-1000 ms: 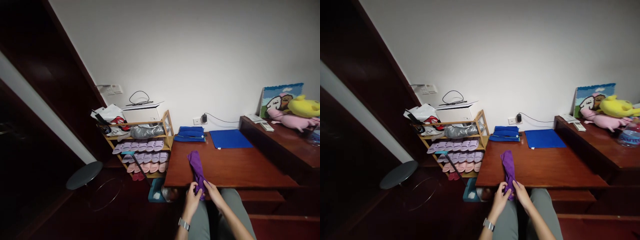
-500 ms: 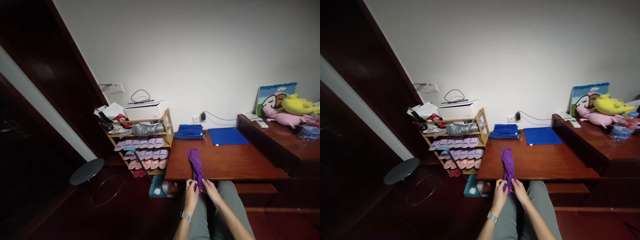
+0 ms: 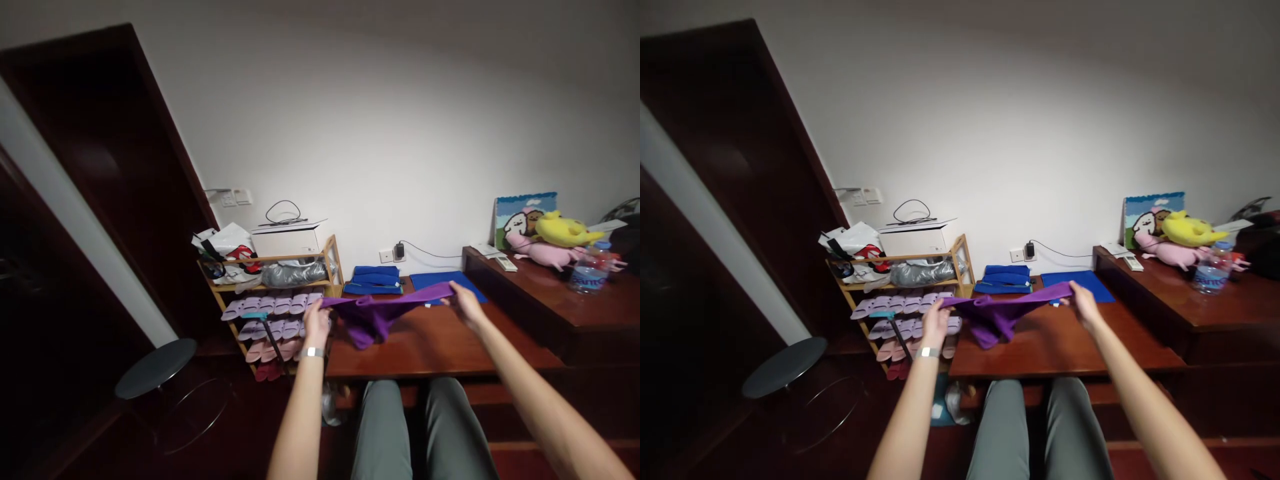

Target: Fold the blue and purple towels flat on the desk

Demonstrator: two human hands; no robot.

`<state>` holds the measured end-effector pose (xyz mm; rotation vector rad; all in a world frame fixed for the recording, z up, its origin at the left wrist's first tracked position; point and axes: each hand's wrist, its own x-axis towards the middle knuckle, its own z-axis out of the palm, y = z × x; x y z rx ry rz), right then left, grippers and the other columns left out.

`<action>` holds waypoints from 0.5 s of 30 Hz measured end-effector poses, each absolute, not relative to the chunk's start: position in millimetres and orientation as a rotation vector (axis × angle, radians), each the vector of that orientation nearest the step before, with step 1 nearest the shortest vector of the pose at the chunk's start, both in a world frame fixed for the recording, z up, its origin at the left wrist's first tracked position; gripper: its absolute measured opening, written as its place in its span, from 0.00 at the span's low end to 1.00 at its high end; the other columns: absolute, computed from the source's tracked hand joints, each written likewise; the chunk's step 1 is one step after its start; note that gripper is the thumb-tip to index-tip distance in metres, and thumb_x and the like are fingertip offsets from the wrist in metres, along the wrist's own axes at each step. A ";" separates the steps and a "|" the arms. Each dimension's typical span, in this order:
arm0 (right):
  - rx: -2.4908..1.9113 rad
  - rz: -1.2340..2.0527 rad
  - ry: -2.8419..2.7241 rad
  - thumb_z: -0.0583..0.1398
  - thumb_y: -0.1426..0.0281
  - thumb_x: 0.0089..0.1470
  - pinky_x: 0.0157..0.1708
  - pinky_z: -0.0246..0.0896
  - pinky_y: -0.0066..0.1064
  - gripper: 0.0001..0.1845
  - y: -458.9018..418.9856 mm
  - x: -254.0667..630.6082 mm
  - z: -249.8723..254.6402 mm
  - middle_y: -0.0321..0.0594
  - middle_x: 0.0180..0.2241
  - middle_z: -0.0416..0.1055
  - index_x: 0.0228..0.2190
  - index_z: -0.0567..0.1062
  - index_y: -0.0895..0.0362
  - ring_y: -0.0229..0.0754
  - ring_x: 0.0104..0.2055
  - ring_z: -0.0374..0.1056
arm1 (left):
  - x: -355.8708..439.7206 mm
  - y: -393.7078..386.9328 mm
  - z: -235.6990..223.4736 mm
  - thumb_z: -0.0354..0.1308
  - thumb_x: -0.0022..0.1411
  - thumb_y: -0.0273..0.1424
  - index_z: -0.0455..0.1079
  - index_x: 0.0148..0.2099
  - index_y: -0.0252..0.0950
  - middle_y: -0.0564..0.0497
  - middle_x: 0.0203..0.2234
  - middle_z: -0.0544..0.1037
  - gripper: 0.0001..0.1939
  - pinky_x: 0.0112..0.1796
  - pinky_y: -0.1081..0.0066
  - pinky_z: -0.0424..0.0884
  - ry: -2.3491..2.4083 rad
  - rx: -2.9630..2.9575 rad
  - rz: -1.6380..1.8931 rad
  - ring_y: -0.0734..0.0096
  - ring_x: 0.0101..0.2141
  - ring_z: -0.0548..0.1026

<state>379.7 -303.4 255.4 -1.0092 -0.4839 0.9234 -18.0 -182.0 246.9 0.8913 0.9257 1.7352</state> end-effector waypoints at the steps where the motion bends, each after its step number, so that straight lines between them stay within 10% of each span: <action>1: -1.001 0.874 -0.442 0.66 0.66 0.58 0.27 0.73 0.26 0.10 -303.2 401.0 273.9 0.34 0.23 0.72 0.31 0.71 0.56 0.35 0.24 0.69 | -36.2 -170.2 263.0 0.61 0.65 0.29 0.67 0.36 0.38 0.56 0.25 0.73 0.06 0.38 0.70 0.77 0.925 0.815 1.779 0.73 0.28 0.75; 15: -1.014 0.676 -0.376 0.59 0.74 0.64 0.33 0.69 0.26 0.04 -350.6 511.6 333.8 0.42 0.33 0.74 0.36 0.74 0.60 0.33 0.30 0.74 | -82.1 -128.6 304.6 0.61 0.64 0.17 0.69 0.36 0.37 0.55 0.30 0.76 0.10 0.49 0.71 0.78 0.806 0.586 1.876 0.77 0.34 0.79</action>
